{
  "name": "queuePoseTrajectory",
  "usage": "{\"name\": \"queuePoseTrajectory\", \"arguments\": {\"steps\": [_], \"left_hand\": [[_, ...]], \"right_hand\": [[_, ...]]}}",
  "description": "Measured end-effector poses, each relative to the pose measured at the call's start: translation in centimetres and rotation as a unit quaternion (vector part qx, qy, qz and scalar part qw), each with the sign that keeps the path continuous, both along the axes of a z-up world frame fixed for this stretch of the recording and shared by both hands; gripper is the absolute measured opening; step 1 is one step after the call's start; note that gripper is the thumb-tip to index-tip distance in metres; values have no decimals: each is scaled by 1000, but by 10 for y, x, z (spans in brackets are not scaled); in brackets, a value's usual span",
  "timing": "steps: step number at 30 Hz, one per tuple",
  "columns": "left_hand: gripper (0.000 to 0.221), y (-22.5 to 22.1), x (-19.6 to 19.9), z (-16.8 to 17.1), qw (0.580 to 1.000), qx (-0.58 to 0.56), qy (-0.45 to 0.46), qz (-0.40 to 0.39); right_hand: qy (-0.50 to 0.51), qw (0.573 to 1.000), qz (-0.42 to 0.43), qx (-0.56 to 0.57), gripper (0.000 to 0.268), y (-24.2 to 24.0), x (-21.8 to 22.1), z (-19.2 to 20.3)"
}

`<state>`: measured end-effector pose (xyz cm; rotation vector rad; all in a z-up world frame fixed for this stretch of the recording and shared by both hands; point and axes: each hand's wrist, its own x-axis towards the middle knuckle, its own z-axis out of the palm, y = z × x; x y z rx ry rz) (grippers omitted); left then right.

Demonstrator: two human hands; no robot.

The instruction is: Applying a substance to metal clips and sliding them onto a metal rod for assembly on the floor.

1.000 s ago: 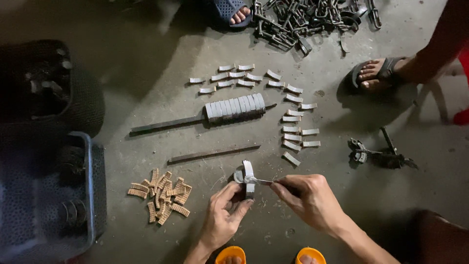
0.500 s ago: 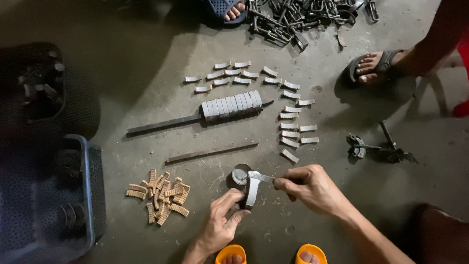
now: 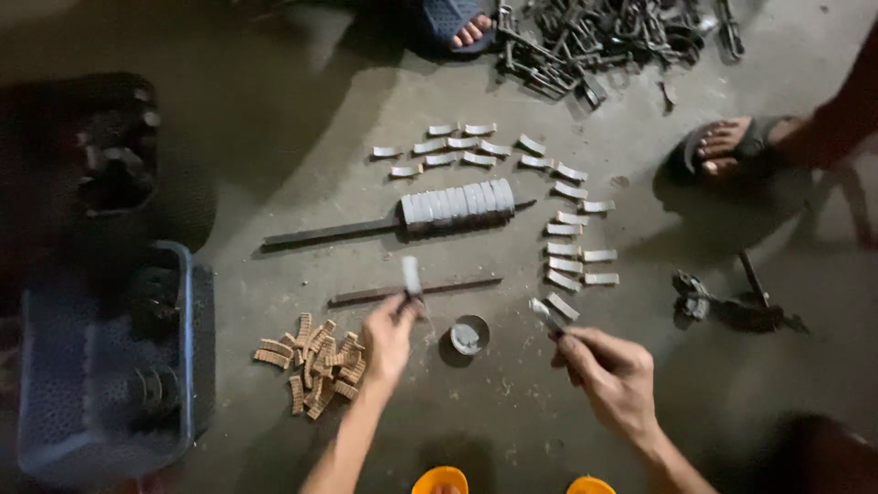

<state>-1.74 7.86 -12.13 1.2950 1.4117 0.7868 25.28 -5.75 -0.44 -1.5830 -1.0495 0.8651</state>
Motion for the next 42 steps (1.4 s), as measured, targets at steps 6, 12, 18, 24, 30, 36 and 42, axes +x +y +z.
{"name": "queuePoseTrajectory", "arguments": {"steps": [6, 12, 18, 24, 30, 36, 42], "left_hand": [[10, 113, -18, -107, 987, 146, 39, 59], [29, 141, 25, -119, 994, 71, 36, 80], [32, 120, 1, -91, 982, 92, 163, -12], [18, 32, -159, 46, 940, 217, 255, 72], [19, -1, -366, 20, 885, 137, 413, 165], [41, -21, -396, -5, 878, 54, 472, 58], [34, -21, -418, -25, 881, 74, 458, 92]], "right_hand": [[26, 993, -46, -104, 19, -8, -20, -11], [109, 961, -121, -223, 20, -6, -18, -23], [77, 928, -104, -349, 23, 22, -29, -9], [-37, 956, -36, -288, 19, 14, -41, -47], [-36, 964, -5, -264, 21, 22, -55, -26], [-93, 971, 15, -221, 22, 6, -39, -50], [-33, 947, -19, -319, 23, 5, -29, -44]]}}
